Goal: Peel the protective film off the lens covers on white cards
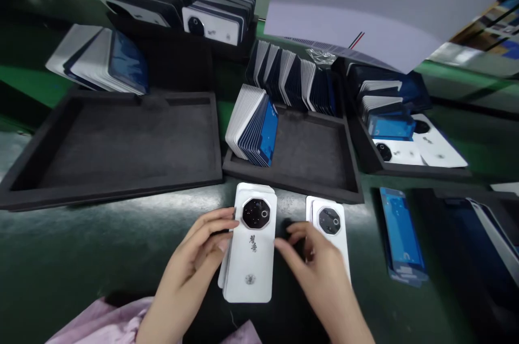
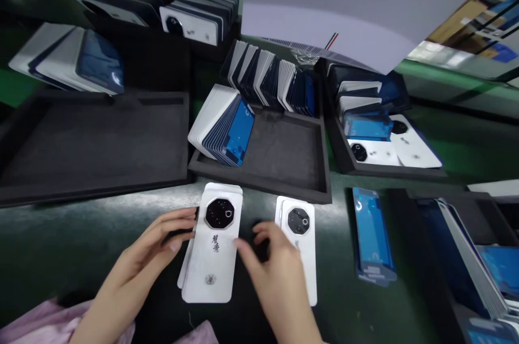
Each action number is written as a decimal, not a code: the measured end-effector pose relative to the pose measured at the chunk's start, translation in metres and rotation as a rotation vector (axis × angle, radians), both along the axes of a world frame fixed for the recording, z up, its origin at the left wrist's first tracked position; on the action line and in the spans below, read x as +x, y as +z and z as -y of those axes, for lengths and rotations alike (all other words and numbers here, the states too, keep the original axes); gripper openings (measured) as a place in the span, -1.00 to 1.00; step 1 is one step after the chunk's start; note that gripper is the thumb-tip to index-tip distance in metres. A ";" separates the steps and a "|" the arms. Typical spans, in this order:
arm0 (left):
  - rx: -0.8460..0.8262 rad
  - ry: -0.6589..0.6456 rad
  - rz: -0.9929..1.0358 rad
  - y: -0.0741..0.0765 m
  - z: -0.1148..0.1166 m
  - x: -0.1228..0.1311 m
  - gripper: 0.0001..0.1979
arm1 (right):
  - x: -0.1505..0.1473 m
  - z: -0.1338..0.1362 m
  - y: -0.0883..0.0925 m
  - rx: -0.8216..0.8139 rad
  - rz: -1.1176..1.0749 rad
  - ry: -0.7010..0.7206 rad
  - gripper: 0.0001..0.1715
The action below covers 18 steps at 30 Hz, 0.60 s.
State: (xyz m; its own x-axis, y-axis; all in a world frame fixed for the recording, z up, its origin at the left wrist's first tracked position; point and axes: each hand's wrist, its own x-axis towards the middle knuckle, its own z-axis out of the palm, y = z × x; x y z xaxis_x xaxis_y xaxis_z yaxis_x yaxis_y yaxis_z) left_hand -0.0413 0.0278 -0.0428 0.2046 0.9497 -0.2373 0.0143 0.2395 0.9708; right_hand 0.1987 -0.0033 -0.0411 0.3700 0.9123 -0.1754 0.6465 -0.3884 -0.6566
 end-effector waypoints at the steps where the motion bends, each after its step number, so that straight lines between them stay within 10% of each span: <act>1: -0.017 -0.027 0.021 -0.001 0.000 0.001 -0.74 | -0.011 -0.001 -0.002 -0.022 -0.035 0.043 -0.60; 12: -0.124 0.068 0.098 0.004 0.006 0.007 -0.74 | -0.004 -0.001 0.001 -0.105 -0.295 0.133 -0.45; 18: -0.259 -0.128 0.259 0.007 0.012 0.009 -0.74 | -0.019 0.014 0.011 -0.113 -0.400 0.230 -0.48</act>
State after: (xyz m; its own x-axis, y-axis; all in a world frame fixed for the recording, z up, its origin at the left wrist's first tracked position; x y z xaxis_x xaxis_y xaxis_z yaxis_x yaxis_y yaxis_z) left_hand -0.0319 0.0163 -0.0361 0.4022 0.8279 -0.3910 -0.1778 0.4896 0.8536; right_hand 0.1794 -0.0173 -0.0299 0.0438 0.9296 -0.3660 0.4292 -0.3483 -0.8333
